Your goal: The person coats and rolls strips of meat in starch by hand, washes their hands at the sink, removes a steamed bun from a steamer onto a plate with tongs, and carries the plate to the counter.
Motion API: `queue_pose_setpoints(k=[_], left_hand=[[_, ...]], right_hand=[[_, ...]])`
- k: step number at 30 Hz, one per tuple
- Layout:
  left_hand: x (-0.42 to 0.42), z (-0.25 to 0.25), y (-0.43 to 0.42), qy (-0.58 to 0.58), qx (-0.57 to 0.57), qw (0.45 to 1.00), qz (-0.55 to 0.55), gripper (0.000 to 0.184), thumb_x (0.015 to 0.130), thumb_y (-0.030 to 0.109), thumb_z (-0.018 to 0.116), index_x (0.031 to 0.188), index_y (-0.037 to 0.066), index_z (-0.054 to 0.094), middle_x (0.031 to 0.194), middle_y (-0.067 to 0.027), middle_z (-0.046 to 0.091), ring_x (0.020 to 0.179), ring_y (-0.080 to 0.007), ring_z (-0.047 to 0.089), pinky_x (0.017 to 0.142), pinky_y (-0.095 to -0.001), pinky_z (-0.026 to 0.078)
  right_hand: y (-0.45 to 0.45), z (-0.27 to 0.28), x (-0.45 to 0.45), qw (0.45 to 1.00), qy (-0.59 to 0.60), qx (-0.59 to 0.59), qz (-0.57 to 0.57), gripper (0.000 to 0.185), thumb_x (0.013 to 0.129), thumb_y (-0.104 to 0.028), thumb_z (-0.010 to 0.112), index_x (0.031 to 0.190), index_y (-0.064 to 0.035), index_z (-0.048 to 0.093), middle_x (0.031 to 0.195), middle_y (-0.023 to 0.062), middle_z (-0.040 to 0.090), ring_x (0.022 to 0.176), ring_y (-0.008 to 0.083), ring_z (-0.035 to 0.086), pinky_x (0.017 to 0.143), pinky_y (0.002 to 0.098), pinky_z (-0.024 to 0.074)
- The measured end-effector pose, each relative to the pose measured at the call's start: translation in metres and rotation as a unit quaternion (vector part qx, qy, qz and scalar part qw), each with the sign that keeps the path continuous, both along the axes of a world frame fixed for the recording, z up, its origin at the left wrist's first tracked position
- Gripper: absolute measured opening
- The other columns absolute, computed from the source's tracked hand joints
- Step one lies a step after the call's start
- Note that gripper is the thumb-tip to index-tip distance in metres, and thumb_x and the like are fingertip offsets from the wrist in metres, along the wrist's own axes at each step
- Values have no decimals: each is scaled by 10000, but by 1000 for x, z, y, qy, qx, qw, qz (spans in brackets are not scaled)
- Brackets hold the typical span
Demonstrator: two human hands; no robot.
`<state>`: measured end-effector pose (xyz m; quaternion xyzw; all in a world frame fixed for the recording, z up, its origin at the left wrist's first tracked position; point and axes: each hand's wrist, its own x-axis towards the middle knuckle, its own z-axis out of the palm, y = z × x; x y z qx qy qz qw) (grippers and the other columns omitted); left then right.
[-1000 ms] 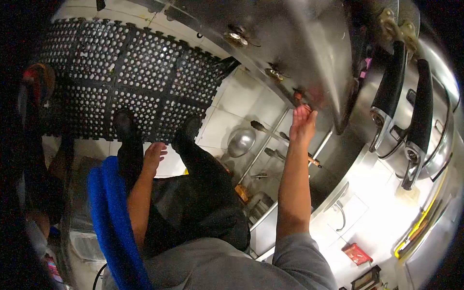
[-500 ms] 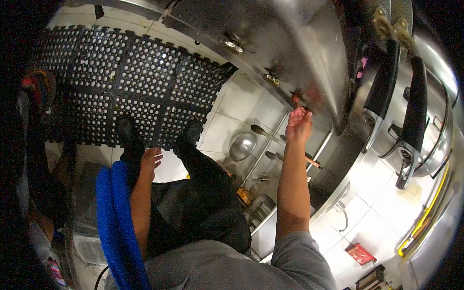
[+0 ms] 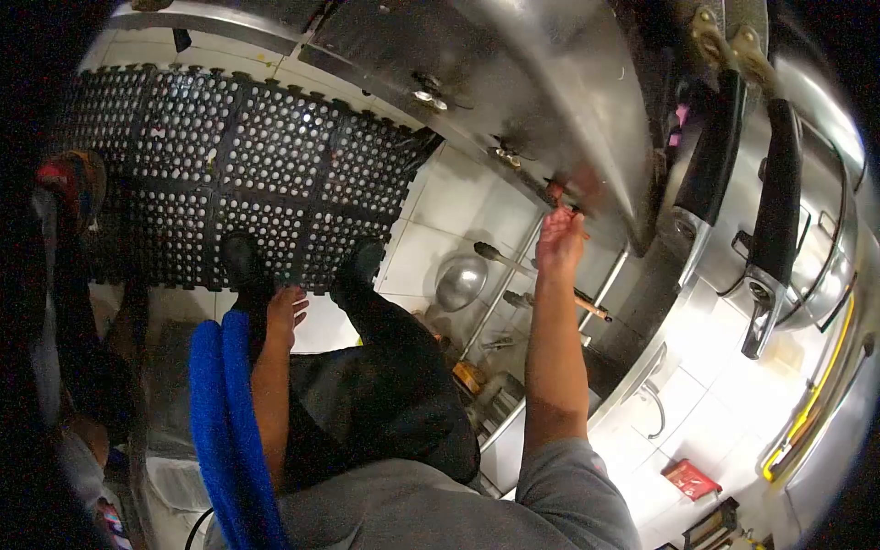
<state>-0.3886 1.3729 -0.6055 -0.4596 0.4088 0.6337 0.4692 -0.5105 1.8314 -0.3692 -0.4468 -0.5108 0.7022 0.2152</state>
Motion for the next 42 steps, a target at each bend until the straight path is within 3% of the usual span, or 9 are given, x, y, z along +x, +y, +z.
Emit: queue_pose_setpoints(k=[2,15,18,20,24,26,42], left_hand=[[-4,3,1,-11,-10,1000,2,279,903,320,500,1058,95,555,968,-47,618,886,-174,597,752,-349,439],[5,-6,2,10,-6,1000,9,293,911,343,506,1082,109,543,1007,-62,607,906,-198,600,763,-369,448],[2,-3,4,8,-7,1000,9,303,912,350,506,1088,107,545,1017,-64,608,920,-197,600,762,-367,448],[-3,2,6,2,-18,1000,-5,237,917,289,479,1047,111,567,975,-43,616,861,-157,605,718,-326,448],[2,-2,6,2,-18,1000,2,235,921,288,475,1045,113,570,967,-39,613,861,-155,605,717,-325,446],[6,-7,4,16,-3,1000,-7,309,919,348,490,1095,99,542,1044,-72,612,948,-200,603,783,-363,454],[-2,-3,5,10,-8,1000,-16,299,915,348,480,1070,110,572,1040,-62,614,923,-201,605,784,-363,454]], right_hand=[[0,-2,-1,999,-23,17,-37,341,980,-345,409,906,-52,565,753,27,612,704,133,593,690,285,494],[10,-7,8,1000,-11,12,0,315,951,-354,472,936,-53,561,798,24,616,733,137,599,726,293,509],[8,-6,9,998,25,5,49,245,947,-285,491,937,-58,581,812,37,658,730,116,635,709,271,552],[7,-6,8,1000,14,3,17,248,951,-289,485,935,-61,579,811,34,655,730,114,633,701,266,549],[11,-7,7,1000,-6,2,-11,297,944,-336,493,926,-48,566,786,24,624,724,137,615,720,290,524],[9,-6,7,1000,-6,3,-2,287,952,-323,481,921,-50,564,757,28,624,700,141,621,692,289,534],[10,-6,6,1000,-10,-5,-23,284,971,-321,434,927,-63,543,786,30,628,698,132,620,665,278,536]])
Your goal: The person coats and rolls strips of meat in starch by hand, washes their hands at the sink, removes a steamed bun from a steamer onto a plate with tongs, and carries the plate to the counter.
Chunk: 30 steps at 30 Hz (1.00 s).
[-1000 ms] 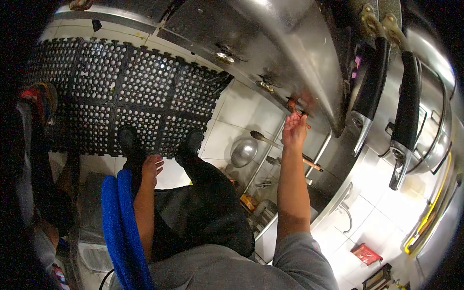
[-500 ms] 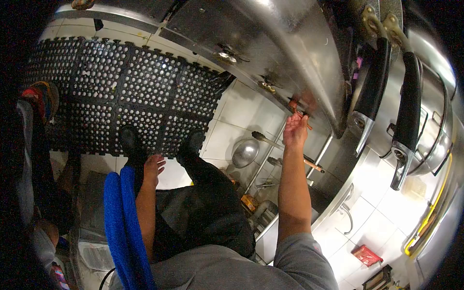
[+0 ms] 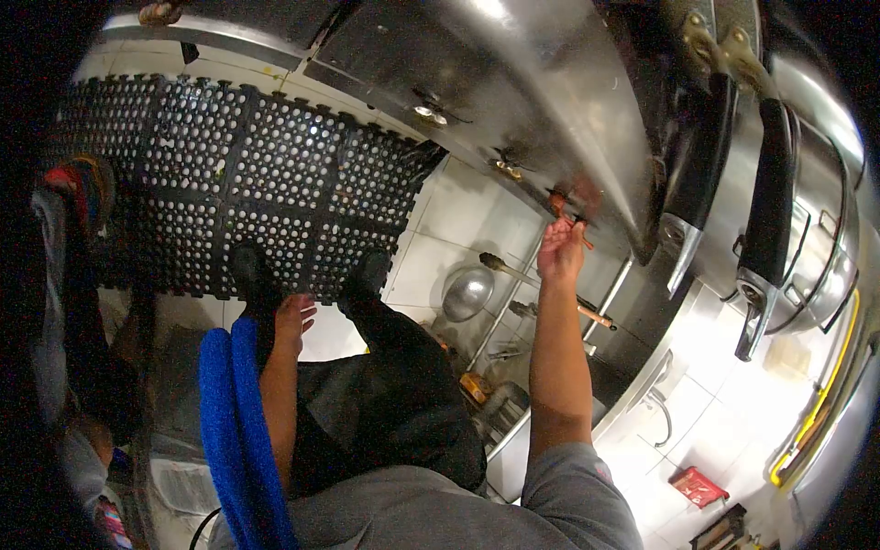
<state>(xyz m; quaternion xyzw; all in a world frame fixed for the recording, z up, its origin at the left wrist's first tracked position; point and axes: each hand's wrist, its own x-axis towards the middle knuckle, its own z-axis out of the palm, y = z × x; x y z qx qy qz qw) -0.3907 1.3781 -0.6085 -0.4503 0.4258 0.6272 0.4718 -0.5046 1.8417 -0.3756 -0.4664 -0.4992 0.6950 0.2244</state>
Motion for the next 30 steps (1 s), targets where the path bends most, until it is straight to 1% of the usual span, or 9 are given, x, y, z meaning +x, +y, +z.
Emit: queue_pose_setpoints(k=[5,8,11,13,15,19,24,28,30], left_hand=[[-4,4,-25,8,14,1000,-3,338,893,363,522,1125,118,543,1094,-65,598,984,-208,580,803,-377,445],[-23,14,-56,14,-14,1000,-6,301,882,311,538,1109,114,562,1011,-45,622,930,-194,596,741,-337,460],[-62,-2,-124,-20,82,996,3,345,879,310,559,1156,106,540,1074,-61,598,939,-201,581,739,-337,463],[-120,69,-130,72,17,989,-126,343,878,300,562,1151,95,536,1056,-65,592,903,-192,577,707,-325,459],[-177,122,-140,139,-22,972,-187,341,876,291,564,1146,84,532,1037,-69,585,868,-182,573,675,-312,455],[-291,225,-153,274,-99,945,-150,297,877,277,556,1084,65,534,981,-69,566,787,-163,565,602,-280,441],[-416,466,-134,532,-154,818,153,282,900,338,531,976,68,512,1055,-61,536,932,-221,577,679,-297,485],[-440,691,-24,726,-83,675,97,411,947,301,470,1252,25,457,1308,-111,452,1265,-286,396,1025,-408,358],[-406,780,89,770,-84,632,17,450,959,268,404,1322,2,405,1399,-127,381,1272,-303,379,1087,-421,276]], right_hand=[[-4,-1,12,994,59,-55,79,334,956,-349,461,944,-29,560,817,65,629,722,150,607,672,263,522],[-44,16,62,989,-98,-72,84,361,962,-377,429,1045,-40,526,862,86,619,762,184,593,751,326,492],[-75,26,177,957,-220,-171,80,407,921,-436,485,1108,-75,498,909,93,640,752,191,602,722,329,503],[-95,47,243,932,-342,-119,17,404,914,-417,505,1110,-65,487,888,91,639,697,180,602,650,326,509],[-94,72,293,944,-303,-83,-104,354,925,-365,500,1122,-73,470,837,80,622,634,159,594,553,298,495],[-35,119,315,939,-218,170,-204,311,924,-364,505,1081,-98,467,803,71,603,592,130,585,446,224,432],[70,128,298,902,-42,-118,-413,313,924,-381,496,1032,-88,481,861,73,638,642,138,598,490,254,459],[121,76,303,872,63,-261,-410,352,915,-425,500,955,-77,532,897,98,643,673,191,615,622,309,510],[121,81,303,844,107,-290,-438,393,917,-427,483,979,-44,545,923,121,630,737,237,619,659,343,522]])
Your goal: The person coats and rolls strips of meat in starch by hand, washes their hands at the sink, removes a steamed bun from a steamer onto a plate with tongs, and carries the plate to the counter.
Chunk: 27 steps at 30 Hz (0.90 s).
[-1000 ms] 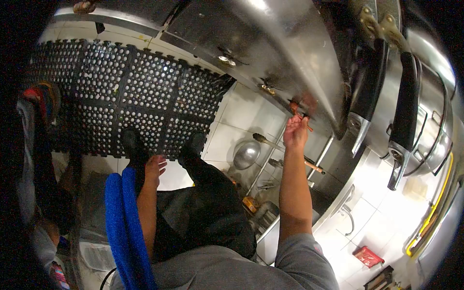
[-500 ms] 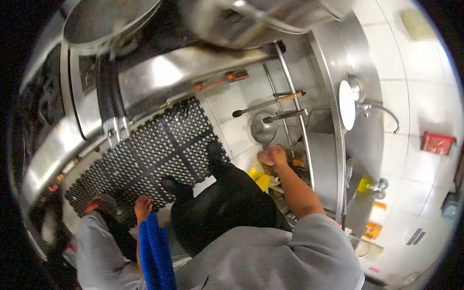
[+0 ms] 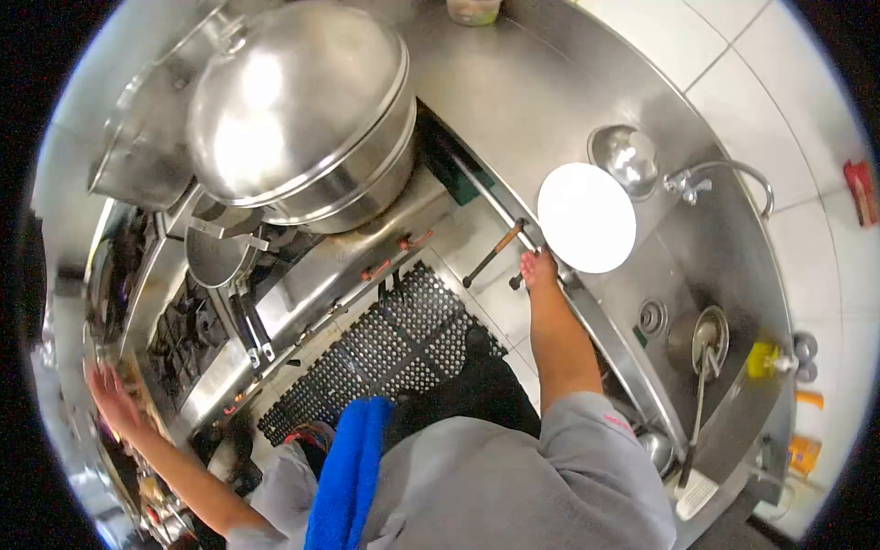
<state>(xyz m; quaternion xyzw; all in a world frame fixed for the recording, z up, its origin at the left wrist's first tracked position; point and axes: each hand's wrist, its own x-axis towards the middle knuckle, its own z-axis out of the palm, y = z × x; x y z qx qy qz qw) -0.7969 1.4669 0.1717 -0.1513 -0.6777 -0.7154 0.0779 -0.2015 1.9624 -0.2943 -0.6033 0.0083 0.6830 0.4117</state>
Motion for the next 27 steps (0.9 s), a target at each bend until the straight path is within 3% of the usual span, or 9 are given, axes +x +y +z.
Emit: queue_pose_setpoints(k=[1,3,5,7,9,12,13,22,27], left_hand=[[11,22,35,101,-77,983,-133,447,952,271,410,1303,-5,432,1384,-137,403,1275,-295,379,1080,-426,291],[62,74,149,64,-88,981,-163,429,937,267,454,1266,-8,472,1285,-139,504,1189,-266,485,1039,-422,347],[108,101,240,141,-210,946,-202,377,927,272,490,1192,12,557,1164,-103,590,1115,-196,535,958,-355,412],[120,106,307,265,-350,856,-274,348,898,272,566,1172,60,596,1178,-94,592,1127,-213,529,967,-345,397],[106,89,366,471,-427,730,-250,485,878,323,590,1253,27,511,1284,-198,500,1223,-319,447,1020,-389,353],[81,78,435,560,-457,643,-253,500,896,315,555,1301,39,462,1303,-202,470,1210,-333,445,1000,-400,370],[77,86,451,567,-452,642,-249,500,896,315,555,1301,39,462,1303,-202,470,1210,-333,445,1000,-400,370],[52,111,526,462,-597,539,-373,278,763,257,623,929,39,578,919,-155,612,847,-315,575,733,-405,437],[42,115,539,457,-595,497,-436,279,732,259,641,869,26,572,794,-134,610,746,-263,565,686,-373,432]], right_hand=[[-8,-10,10,998,52,46,-5,417,911,-431,484,991,-26,539,931,131,623,786,258,617,695,357,526],[-22,-41,40,981,173,91,7,508,889,-457,493,1054,22,524,1014,148,597,942,299,591,805,366,521],[-62,9,60,996,46,42,70,615,863,-521,528,1142,26,494,1116,129,568,1081,252,530,934,368,450],[-113,45,83,986,-61,92,129,584,843,-511,591,1102,8,525,1074,92,588,981,221,577,812,328,483],[-156,89,104,957,-142,142,207,470,871,-426,563,1052,8,560,1003,95,602,894,190,585,741,308,490],[-208,165,136,873,-268,194,358,326,914,-299,522,977,7,611,897,100,622,763,143,597,635,277,501],[-217,174,147,935,-156,82,309,316,906,-296,531,956,7,607,887,107,629,736,154,599,624,290,506],[-257,329,105,917,17,307,254,551,802,-308,687,1203,-9,455,857,107,610,710,214,603,595,330,505],[-210,364,19,893,-1,397,212,865,797,-608,571,1382,-40,282,688,63,528,582,165,559,543,306,482]])
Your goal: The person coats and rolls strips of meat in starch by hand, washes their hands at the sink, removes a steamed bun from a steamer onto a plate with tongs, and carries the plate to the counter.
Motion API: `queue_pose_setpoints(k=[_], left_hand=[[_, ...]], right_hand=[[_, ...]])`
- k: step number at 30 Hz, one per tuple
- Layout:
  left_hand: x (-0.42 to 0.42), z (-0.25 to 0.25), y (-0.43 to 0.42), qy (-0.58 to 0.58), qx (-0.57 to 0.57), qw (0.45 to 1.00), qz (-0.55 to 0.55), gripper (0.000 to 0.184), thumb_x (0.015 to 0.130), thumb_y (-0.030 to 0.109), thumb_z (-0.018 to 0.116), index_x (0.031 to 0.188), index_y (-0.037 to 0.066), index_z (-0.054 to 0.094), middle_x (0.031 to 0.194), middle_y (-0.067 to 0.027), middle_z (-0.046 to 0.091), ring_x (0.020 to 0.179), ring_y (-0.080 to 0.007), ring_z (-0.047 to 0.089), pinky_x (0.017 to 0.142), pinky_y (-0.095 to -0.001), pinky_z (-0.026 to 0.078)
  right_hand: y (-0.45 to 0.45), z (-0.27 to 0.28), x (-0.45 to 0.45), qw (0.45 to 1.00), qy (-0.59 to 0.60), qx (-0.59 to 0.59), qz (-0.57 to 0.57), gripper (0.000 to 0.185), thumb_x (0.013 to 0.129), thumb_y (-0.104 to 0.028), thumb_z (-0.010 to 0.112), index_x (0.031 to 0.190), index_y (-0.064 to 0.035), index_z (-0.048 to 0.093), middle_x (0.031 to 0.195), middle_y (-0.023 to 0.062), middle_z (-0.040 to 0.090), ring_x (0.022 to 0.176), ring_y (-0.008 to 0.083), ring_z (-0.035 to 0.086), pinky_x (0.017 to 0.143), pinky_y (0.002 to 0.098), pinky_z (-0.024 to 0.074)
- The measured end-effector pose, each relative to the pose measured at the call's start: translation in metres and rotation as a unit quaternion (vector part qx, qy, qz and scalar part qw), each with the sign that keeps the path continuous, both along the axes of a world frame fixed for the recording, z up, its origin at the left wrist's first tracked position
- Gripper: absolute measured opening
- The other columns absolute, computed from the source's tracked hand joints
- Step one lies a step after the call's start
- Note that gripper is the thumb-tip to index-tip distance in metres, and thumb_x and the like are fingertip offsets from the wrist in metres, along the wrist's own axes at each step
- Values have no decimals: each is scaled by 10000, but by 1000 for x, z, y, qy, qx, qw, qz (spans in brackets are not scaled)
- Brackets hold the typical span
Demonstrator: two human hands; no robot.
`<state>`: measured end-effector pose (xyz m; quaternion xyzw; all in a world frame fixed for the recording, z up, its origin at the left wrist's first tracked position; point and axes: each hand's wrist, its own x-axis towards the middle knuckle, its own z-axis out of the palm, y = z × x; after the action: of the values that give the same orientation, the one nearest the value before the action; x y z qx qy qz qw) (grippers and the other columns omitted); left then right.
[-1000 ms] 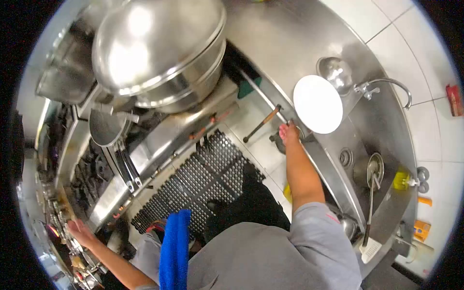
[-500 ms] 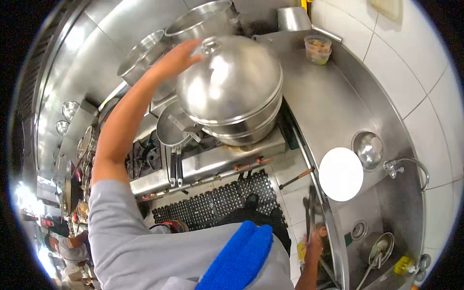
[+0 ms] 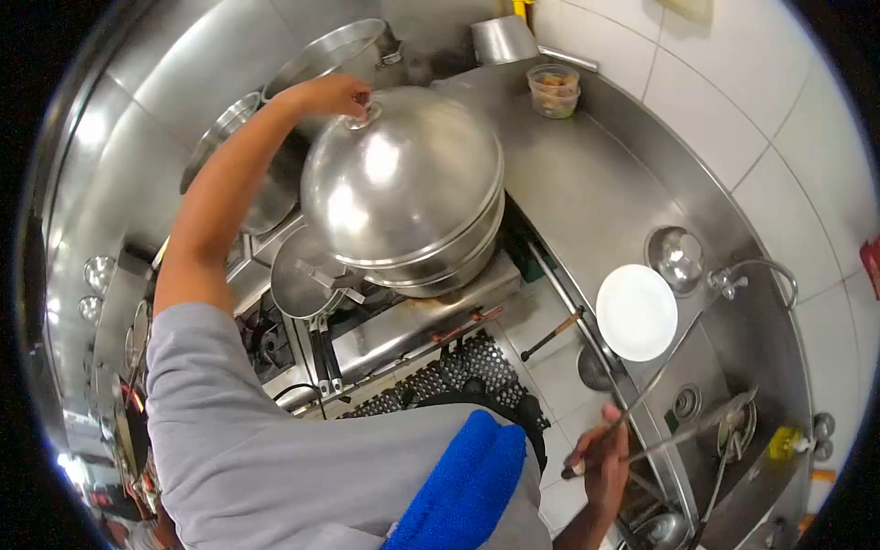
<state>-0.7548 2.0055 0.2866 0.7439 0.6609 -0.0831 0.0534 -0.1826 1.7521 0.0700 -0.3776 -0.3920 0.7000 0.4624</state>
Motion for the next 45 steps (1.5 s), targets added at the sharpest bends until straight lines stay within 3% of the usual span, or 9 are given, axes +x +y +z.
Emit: queue_pose_setpoints(k=[5,8,14,16,21,27,36,38,45], left_hand=[[1,4,-3,-45,-1,999,-13,303,728,260,650,877,10,565,777,-104,592,737,-215,542,685,-348,429],[18,23,-18,-44,7,999,-3,283,739,230,657,881,7,555,792,-93,582,741,-211,533,697,-346,429],[34,97,-58,-46,71,996,-35,285,755,118,664,989,24,532,897,-101,556,824,-221,523,759,-325,425],[42,124,-78,41,66,997,-18,322,812,275,638,985,11,576,1052,-144,576,889,-267,545,766,-342,433],[29,146,-112,7,157,987,-5,318,733,190,693,935,-16,559,914,-148,545,813,-257,525,743,-347,428],[15,158,-149,100,191,974,68,305,714,165,712,898,-13,546,884,-153,538,813,-283,535,745,-363,431],[-46,152,-216,83,202,964,150,381,763,205,717,1034,-4,548,987,-151,542,957,-294,546,854,-370,434],[-71,143,-232,96,251,959,85,403,743,47,664,1105,34,489,1019,-100,519,919,-228,514,826,-323,415],[-104,142,-265,104,238,958,123,508,729,3,667,1188,48,454,1078,-90,492,995,-225,513,889,-320,401]], right_hand=[[37,15,-23,989,146,25,-14,757,853,-645,434,1292,-30,394,723,52,479,584,150,519,529,278,462],[46,13,-23,972,-32,189,-132,671,897,-595,404,1213,-5,435,803,76,549,454,101,425,398,219,344],[107,57,16,956,-276,96,-4,487,934,-439,445,1173,-17,491,770,54,556,487,100,439,436,222,345],[139,82,-6,944,-304,124,0,468,922,-417,481,1170,-21,504,763,52,561,512,116,478,457,242,376],[202,131,-61,672,-569,471,59,415,845,-265,622,1173,-45,497,868,136,624,743,294,618,624,392,464],[271,150,-161,475,-624,596,172,322,836,-281,618,1085,-95,531,897,93,631,775,328,612,619,431,478],[299,147,-293,360,-606,665,245,293,813,-311,632,997,-92,566,865,86,633,758,308,616,623,414,485],[295,144,-312,350,-593,682,249,286,811,-316,633,973,-88,569,861,84,633,750,309,616,616,410,483],[292,134,-357,301,-582,711,256,285,817,-340,620,914,-76,581,849,71,635,725,283,630,610,394,489]])
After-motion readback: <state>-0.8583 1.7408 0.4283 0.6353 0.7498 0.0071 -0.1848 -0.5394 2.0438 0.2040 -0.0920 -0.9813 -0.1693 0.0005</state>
